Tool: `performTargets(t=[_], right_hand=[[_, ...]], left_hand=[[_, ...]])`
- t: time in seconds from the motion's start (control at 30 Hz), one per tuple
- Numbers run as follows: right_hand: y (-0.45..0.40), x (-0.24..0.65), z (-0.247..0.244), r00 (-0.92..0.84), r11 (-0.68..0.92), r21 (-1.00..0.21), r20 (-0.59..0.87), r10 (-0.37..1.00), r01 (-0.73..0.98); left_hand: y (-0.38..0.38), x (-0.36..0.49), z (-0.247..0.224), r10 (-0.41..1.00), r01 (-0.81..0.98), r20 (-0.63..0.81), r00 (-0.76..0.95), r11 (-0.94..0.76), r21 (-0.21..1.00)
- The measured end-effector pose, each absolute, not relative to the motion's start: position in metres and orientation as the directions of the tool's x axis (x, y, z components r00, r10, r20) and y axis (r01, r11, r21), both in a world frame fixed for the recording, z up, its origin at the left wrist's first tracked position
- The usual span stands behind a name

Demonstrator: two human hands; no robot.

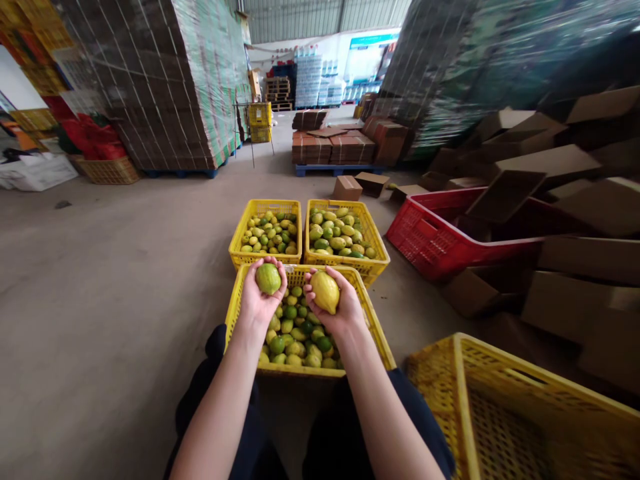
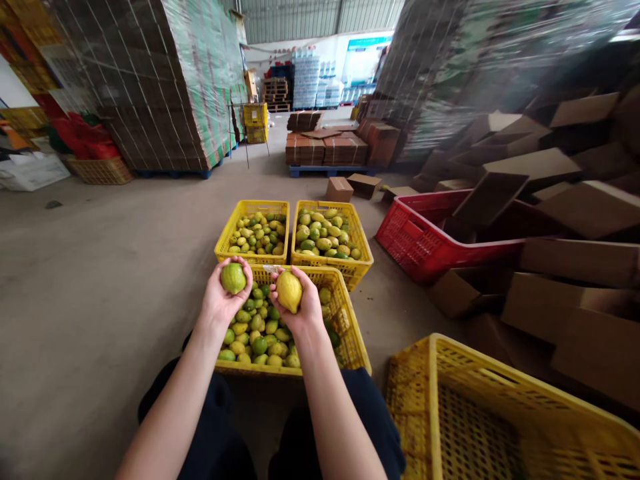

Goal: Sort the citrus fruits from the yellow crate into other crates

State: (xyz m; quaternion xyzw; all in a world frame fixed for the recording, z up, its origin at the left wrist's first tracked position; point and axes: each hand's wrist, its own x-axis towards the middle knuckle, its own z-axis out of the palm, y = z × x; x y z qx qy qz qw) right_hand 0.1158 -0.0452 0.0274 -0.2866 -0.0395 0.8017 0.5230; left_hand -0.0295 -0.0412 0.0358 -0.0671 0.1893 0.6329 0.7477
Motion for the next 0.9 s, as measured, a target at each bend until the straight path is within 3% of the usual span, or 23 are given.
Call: performTargets(t=[0.33, 0.9], right_hand=[[-0.0426, 0.1164, 0.0229, -0.304, -0.459, -0.325, -0.428, 0.851, -0.827], [-0.0424, 0.1163, 0.0257, -0.327, -0.484, -0.274, -0.463, 0.824, -0.831]], left_hand=[[-0.0375, -0.0282, 0.0290, 0.863, -0.973, -0.502, 0.049, 0.156, 0.172], [-0.0347, -0.0268, 0.0280, 0.840, -0.965, -0.535, 0.093, 0.208, 0.159]])
